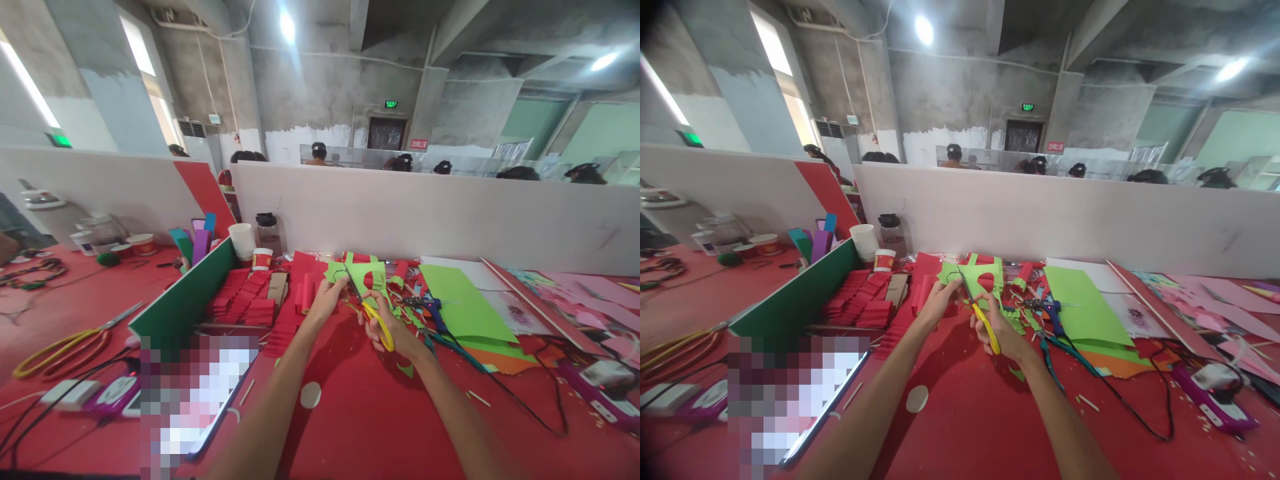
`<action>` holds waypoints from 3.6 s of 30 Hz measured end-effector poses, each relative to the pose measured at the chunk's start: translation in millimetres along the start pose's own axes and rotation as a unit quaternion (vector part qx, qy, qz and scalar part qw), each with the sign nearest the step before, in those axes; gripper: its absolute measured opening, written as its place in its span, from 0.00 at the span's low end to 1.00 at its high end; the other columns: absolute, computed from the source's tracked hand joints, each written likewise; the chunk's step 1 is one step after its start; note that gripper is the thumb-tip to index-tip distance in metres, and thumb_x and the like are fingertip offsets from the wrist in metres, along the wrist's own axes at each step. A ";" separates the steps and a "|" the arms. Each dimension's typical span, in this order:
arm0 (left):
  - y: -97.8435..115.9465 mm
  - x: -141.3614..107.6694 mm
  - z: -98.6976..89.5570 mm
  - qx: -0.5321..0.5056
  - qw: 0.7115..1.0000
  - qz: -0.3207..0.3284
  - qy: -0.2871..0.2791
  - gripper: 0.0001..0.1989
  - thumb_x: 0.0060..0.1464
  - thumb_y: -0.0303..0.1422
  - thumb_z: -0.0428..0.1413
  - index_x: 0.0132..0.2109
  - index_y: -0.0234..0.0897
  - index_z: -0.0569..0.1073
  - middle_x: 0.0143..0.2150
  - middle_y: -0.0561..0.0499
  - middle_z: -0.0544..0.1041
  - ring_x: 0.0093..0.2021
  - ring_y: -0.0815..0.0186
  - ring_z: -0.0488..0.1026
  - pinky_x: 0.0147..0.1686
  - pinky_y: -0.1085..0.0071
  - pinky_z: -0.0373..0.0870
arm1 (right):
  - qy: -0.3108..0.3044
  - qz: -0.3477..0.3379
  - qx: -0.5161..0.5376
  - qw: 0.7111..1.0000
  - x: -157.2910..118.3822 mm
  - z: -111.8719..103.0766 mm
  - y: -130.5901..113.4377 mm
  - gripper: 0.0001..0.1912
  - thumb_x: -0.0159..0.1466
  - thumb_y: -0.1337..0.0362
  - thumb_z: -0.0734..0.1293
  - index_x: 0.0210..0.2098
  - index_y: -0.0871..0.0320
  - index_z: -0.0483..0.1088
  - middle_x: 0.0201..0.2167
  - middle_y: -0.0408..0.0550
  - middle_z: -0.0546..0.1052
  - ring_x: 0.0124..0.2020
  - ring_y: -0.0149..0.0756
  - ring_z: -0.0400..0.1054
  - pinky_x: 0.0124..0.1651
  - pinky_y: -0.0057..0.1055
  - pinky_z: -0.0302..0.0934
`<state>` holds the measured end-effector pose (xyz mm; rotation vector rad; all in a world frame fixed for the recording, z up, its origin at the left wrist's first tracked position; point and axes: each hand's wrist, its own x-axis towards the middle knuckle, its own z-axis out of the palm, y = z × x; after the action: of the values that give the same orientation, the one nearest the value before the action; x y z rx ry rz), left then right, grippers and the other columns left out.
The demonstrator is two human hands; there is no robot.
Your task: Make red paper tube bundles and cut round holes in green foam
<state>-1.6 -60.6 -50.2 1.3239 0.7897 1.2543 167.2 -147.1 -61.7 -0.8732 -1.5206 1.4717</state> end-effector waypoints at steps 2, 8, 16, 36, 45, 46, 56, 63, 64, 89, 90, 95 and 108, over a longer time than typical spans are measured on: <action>-0.2 0.1 0.6 -0.008 1.000 0.002 0.002 0.19 0.50 0.46 0.58 0.24 0.35 0.68 0.20 0.53 0.70 0.21 0.69 0.67 0.24 0.73 0.63 | 0.000 0.001 0.003 1.000 0.0 -0.2 -0.6 0.26 0.62 0.53 0.67 0.56 0.42 0.53 0.35 0.39 0.66 0.18 0.21 0.51 0.16 0.18 0.54; 0.3 -0.8 2.0 -0.006 1.000 0.004 0.000 0.18 0.49 0.46 0.58 0.25 0.35 0.69 0.20 0.53 0.70 0.22 0.69 0.67 0.24 0.73 0.63 | 0.009 0.008 -0.001 1.000 -0.4 0.6 -2.2 0.36 0.62 0.54 0.67 0.65 0.41 0.49 0.36 0.42 0.68 0.18 0.21 0.50 0.16 0.20 0.55; -3.4 2.8 -0.9 -0.008 1.000 0.011 -0.007 0.18 0.48 0.45 0.59 0.24 0.35 0.70 0.20 0.52 0.72 0.21 0.69 0.68 0.23 0.73 0.63 | 0.021 -0.016 -0.059 0.998 -1.4 0.2 -3.9 0.40 0.64 0.50 0.66 0.69 0.40 0.42 0.38 0.43 0.70 0.18 0.21 0.55 0.17 0.20 0.57; -2.3 -0.6 0.1 0.027 0.999 0.005 -0.035 0.18 0.47 0.46 0.60 0.24 0.36 0.67 0.22 0.54 0.69 0.26 0.67 0.71 0.29 0.72 0.68 | -0.035 -0.005 -0.006 0.999 -4.6 -9.7 3.8 0.39 0.65 0.43 0.62 0.70 0.49 0.48 0.37 0.50 0.71 0.24 0.32 0.61 0.23 0.31 0.68; -0.7 -4.6 -2.1 0.008 0.997 -0.023 -0.079 0.18 0.48 0.44 0.60 0.25 0.36 0.66 0.25 0.52 0.71 0.29 0.66 0.72 0.30 0.72 0.67 | -0.017 -0.028 0.028 0.999 -1.0 -8.4 7.8 0.39 0.64 0.42 0.63 0.69 0.46 0.47 0.35 0.47 0.70 0.22 0.28 0.58 0.20 0.29 0.67; 0.0 -5.0 -2.2 0.009 0.997 -0.021 -0.080 0.18 0.48 0.44 0.60 0.24 0.36 0.66 0.25 0.52 0.71 0.29 0.66 0.72 0.30 0.72 0.67 | -0.012 -0.029 0.026 0.999 -0.3 -7.8 8.0 0.39 0.64 0.43 0.63 0.69 0.45 0.48 0.35 0.46 0.69 0.21 0.28 0.58 0.20 0.28 0.66; 4.3 -7.1 -3.4 0.041 0.994 -0.028 -0.094 0.16 0.48 0.43 0.59 0.24 0.37 0.64 0.25 0.53 0.70 0.28 0.67 0.69 0.31 0.70 0.67 | 0.052 -0.010 -0.047 0.997 2.1 -8.7 7.3 0.36 0.64 0.48 0.66 0.67 0.45 0.52 0.29 0.39 0.68 0.16 0.23 0.58 0.16 0.23 0.63; 4.8 -7.8 -4.5 0.061 0.994 -0.023 -0.092 0.13 0.49 0.42 0.58 0.29 0.37 0.70 0.27 0.51 0.73 0.29 0.65 0.71 0.31 0.70 0.68 | 0.069 0.001 -0.083 0.994 0.7 -8.6 -1.3 0.36 0.63 0.50 0.67 0.67 0.47 0.54 0.28 0.39 0.66 0.15 0.21 0.56 0.14 0.22 0.61; 4.8 -7.7 -4.4 0.061 0.994 -0.023 -0.089 0.13 0.49 0.43 0.58 0.29 0.36 0.70 0.27 0.51 0.74 0.29 0.65 0.71 0.31 0.70 0.69 | 0.070 -0.001 -0.086 0.994 0.5 -8.4 -2.3 0.36 0.64 0.50 0.67 0.67 0.48 0.54 0.28 0.38 0.66 0.14 0.21 0.55 0.14 0.22 0.60; 3.3 -3.6 2.1 0.063 0.998 0.032 -0.005 0.19 0.50 0.49 0.58 0.32 0.36 0.70 0.23 0.52 0.73 0.24 0.68 0.69 0.25 0.73 0.65 | 0.060 0.001 -0.034 0.998 1.2 -10.6 6.6 0.37 0.63 0.48 0.67 0.67 0.47 0.53 0.22 0.35 0.62 0.15 0.24 0.55 0.16 0.22 0.56; 3.1 -3.4 2.2 0.066 0.997 0.038 -0.005 0.18 0.50 0.49 0.58 0.32 0.36 0.70 0.23 0.52 0.72 0.23 0.69 0.69 0.26 0.73 0.65 | 0.054 -0.003 -0.036 0.998 0.6 -9.7 6.0 0.37 0.63 0.47 0.67 0.67 0.48 0.53 0.20 0.33 0.60 0.15 0.24 0.54 0.17 0.22 0.56; 1.9 -1.9 2.6 0.075 0.996 0.058 0.004 0.18 0.51 0.48 0.58 0.30 0.36 0.70 0.23 0.54 0.72 0.24 0.69 0.68 0.26 0.73 0.65 | 0.009 -0.019 -0.020 1.000 -0.6 -6.7 6.3 0.39 0.63 0.45 0.66 0.68 0.50 0.51 0.16 0.31 0.55 0.15 0.26 0.51 0.18 0.23 0.54; 3.3 -4.0 5.0 0.070 0.994 0.079 -0.004 0.17 0.53 0.47 0.56 0.31 0.36 0.70 0.23 0.54 0.71 0.24 0.70 0.68 0.26 0.74 0.65 | 0.058 -0.014 -0.055 0.997 5.3 -3.1 17.7 0.41 0.63 0.42 0.64 0.69 0.48 0.48 0.18 0.33 0.60 0.13 0.25 0.50 0.16 0.24 0.54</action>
<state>1.6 -66.2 -47.2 1.5290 0.7917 1.3345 166.7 -139.7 -78.9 -0.9813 -1.5313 1.3043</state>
